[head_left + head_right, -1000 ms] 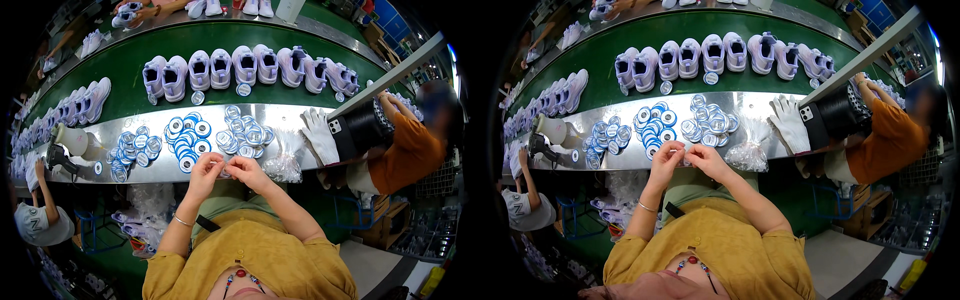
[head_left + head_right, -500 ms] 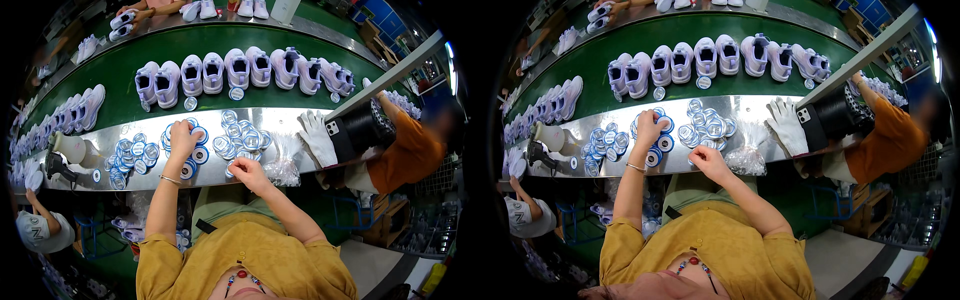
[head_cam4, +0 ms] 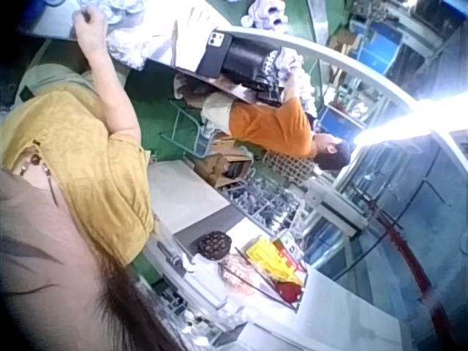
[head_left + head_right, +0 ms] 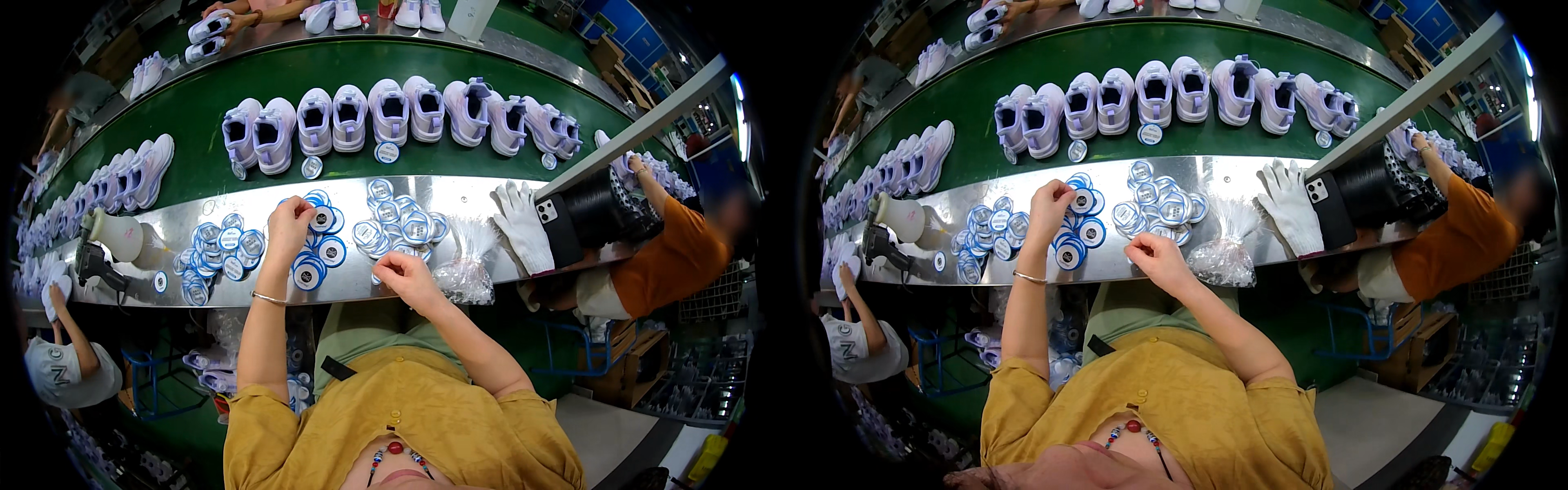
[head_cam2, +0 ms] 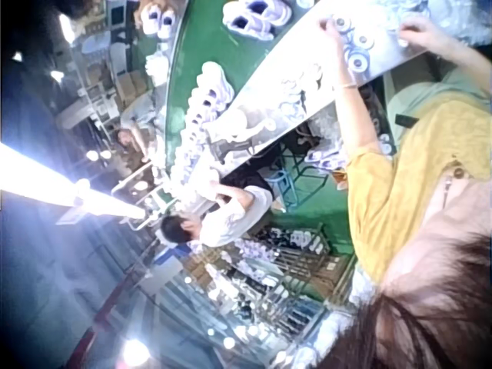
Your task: The person repeatedly picks small circular labels from a pile on the table, peels off the backing, and sticks each label onto the tongue of a white sneaker on the conveyor belt. The person handles the shoes and labels by hand, working continuously along the moving line.
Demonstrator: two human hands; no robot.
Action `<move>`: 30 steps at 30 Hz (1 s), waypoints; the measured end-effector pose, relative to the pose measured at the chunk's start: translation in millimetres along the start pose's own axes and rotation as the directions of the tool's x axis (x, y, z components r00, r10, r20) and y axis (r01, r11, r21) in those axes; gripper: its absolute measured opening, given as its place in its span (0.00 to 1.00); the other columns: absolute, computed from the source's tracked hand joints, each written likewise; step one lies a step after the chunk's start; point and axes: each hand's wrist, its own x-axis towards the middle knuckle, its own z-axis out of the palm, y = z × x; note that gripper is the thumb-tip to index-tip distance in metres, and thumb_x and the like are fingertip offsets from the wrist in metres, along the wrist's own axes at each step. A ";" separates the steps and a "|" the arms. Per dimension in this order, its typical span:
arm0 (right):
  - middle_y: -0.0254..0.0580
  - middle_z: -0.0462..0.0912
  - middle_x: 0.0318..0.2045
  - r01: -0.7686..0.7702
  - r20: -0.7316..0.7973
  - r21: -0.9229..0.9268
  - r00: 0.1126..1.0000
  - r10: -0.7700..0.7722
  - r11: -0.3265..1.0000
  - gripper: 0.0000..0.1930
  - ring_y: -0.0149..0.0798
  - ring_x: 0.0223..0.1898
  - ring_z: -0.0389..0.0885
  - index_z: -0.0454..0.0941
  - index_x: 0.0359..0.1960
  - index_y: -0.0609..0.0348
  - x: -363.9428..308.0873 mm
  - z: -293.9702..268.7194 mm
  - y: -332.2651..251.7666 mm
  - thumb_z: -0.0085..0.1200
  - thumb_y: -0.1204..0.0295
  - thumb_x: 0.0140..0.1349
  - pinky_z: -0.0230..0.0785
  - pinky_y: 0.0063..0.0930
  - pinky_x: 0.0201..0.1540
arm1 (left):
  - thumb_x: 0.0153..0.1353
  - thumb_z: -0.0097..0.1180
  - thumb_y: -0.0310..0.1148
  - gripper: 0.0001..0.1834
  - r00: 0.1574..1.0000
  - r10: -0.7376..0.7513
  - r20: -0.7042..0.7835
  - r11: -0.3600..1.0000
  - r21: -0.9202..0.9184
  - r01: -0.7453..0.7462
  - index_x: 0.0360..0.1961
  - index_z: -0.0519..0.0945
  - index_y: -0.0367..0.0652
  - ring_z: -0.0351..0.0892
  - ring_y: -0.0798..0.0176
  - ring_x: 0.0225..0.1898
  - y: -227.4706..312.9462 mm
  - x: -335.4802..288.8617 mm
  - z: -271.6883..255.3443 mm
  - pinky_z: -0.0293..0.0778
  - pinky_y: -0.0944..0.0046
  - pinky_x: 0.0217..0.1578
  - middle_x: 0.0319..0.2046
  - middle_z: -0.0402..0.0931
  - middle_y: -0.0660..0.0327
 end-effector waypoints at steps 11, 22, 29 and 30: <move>0.29 0.75 0.21 0.035 0.006 -0.002 0.999 -0.035 0.999 0.07 0.21 0.22 0.71 0.76 0.30 0.63 -11.6 -39.9 9.1 0.54 0.72 0.62 0.63 0.17 0.24 | 0.60 0.54 0.31 0.10 1.000 0.013 0.014 0.994 0.106 -0.015 0.33 0.79 0.32 0.72 0.62 0.23 19.4 -13.8 42.4 0.70 0.65 0.29 0.24 0.77 0.55; 0.29 0.75 0.22 0.024 0.024 -0.007 0.999 -0.024 1.000 0.07 0.21 0.23 0.72 0.75 0.30 0.63 -23.3 -93.2 27.7 0.54 0.72 0.62 0.64 0.17 0.25 | 0.60 0.54 0.32 0.09 0.948 0.270 -0.170 0.939 0.263 -0.221 0.31 0.79 0.35 0.77 0.50 0.28 45.7 -28.4 95.8 0.70 0.57 0.30 0.25 0.78 0.50; 0.30 0.76 0.23 0.016 0.029 -0.025 0.999 -0.015 1.000 0.07 0.22 0.23 0.72 0.75 0.31 0.63 -21.3 -104.6 34.7 0.54 0.72 0.62 0.65 0.18 0.26 | 0.61 0.53 0.33 0.11 0.993 0.067 -0.096 0.992 0.114 -0.056 0.28 0.77 0.35 0.75 0.46 0.30 57.1 -27.6 106.4 0.69 0.52 0.32 0.27 0.78 0.49; 0.30 0.76 0.22 0.019 0.026 -0.035 0.999 -0.019 0.999 0.07 0.22 0.23 0.72 0.76 0.31 0.63 -21.0 -104.3 34.7 0.54 0.72 0.62 0.65 0.18 0.26 | 0.61 0.53 0.33 0.10 0.992 0.076 -0.103 0.994 0.088 -0.067 0.28 0.76 0.35 0.75 0.46 0.29 56.0 -27.3 108.4 0.69 0.52 0.32 0.26 0.78 0.49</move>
